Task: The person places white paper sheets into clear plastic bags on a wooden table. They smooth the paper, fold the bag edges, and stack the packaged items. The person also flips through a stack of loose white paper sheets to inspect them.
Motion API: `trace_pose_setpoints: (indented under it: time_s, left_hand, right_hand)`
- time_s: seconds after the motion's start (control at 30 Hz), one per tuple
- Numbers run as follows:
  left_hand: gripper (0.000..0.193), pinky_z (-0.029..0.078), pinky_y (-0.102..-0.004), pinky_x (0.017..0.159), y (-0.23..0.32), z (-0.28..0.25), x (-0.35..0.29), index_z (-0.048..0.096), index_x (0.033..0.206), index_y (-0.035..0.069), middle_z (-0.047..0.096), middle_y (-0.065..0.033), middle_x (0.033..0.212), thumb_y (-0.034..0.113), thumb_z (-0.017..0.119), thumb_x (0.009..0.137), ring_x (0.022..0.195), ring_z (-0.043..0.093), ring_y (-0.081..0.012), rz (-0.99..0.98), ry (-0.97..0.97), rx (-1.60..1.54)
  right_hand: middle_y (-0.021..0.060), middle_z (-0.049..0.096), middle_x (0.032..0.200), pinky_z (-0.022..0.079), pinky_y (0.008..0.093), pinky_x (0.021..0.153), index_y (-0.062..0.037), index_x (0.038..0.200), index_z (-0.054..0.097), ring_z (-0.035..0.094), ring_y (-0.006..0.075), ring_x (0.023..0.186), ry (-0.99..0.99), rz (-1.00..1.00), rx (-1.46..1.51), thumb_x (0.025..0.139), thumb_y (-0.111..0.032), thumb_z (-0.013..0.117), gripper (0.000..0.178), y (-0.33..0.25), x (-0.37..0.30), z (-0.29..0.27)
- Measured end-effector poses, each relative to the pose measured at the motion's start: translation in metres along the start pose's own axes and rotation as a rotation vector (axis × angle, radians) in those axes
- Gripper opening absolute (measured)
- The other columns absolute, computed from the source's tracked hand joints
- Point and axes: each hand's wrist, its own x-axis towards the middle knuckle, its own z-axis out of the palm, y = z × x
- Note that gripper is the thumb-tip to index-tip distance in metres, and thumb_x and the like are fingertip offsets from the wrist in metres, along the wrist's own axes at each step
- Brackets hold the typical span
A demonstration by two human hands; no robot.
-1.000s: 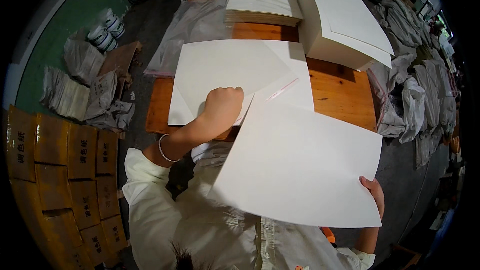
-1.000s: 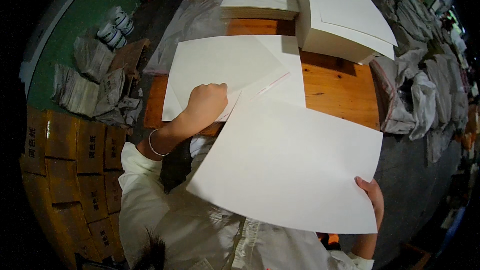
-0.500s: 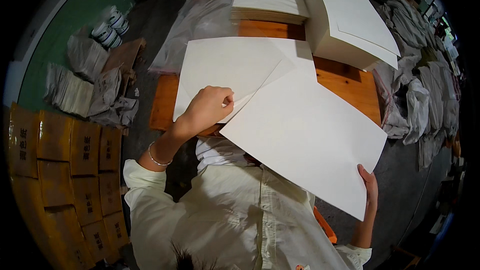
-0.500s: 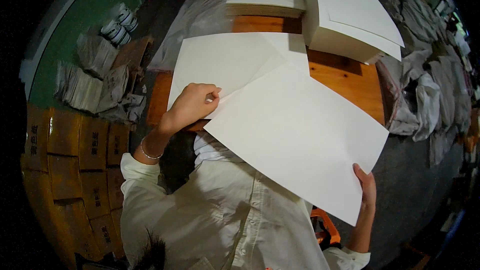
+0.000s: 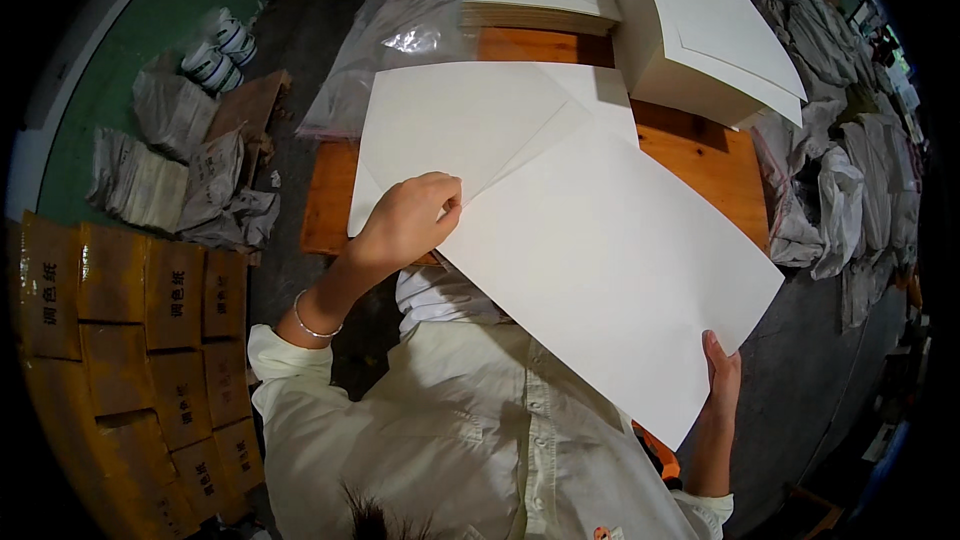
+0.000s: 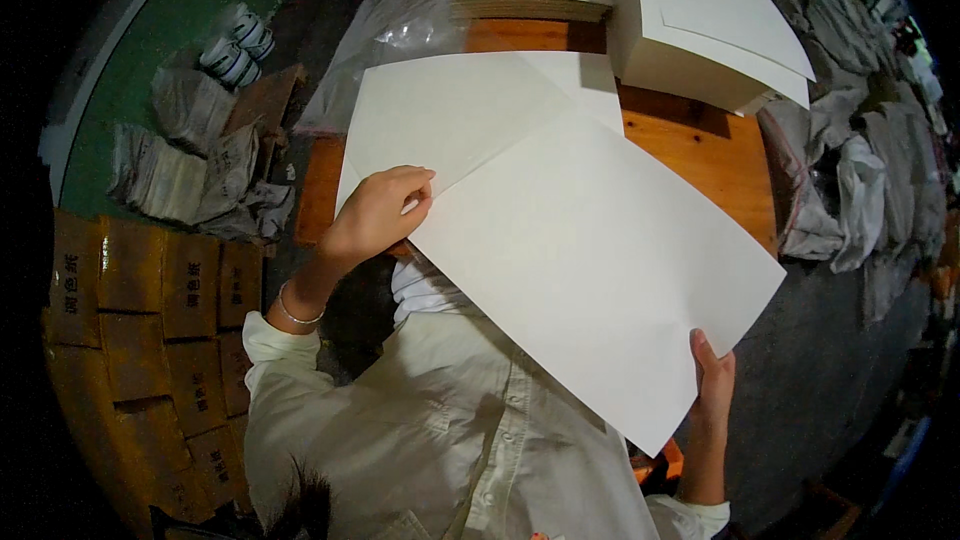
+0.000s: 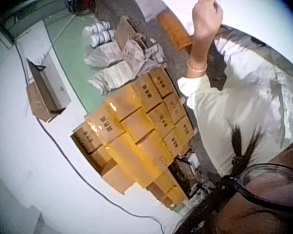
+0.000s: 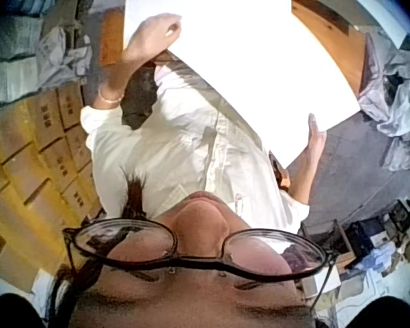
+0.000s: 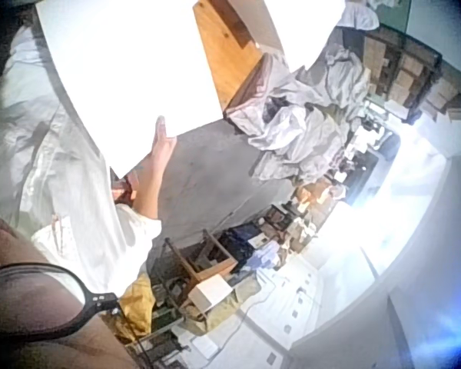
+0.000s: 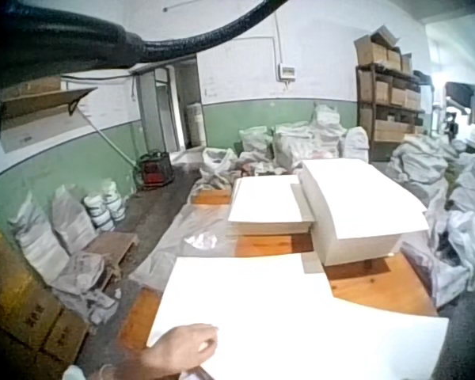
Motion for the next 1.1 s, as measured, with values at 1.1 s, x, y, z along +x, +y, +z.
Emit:
trace_pose_setpoints:
  time_s: [1.1]
  left_hand:
    - [0.013, 0.054, -0.0345, 0.061, 0.01, 0.038, 0.064, 0.058, 0.082, -0.002, 0.064, -0.0166, 0.083, 0.004, 0.064, 0.072, 0.074, 0.067, -0.0276, 0.033, 0.166, 0.53]
  right_hand:
    - [0.0217, 0.057, 0.113, 0.051, 0.0348, 0.082, 0.0104, 0.126, 0.042, 0.06, 0.0246, 0.1, -0.154, 0.014, 0.072, 0.087, -0.025, 0.063, 0.057, 0.015, -0.005, 0.052]
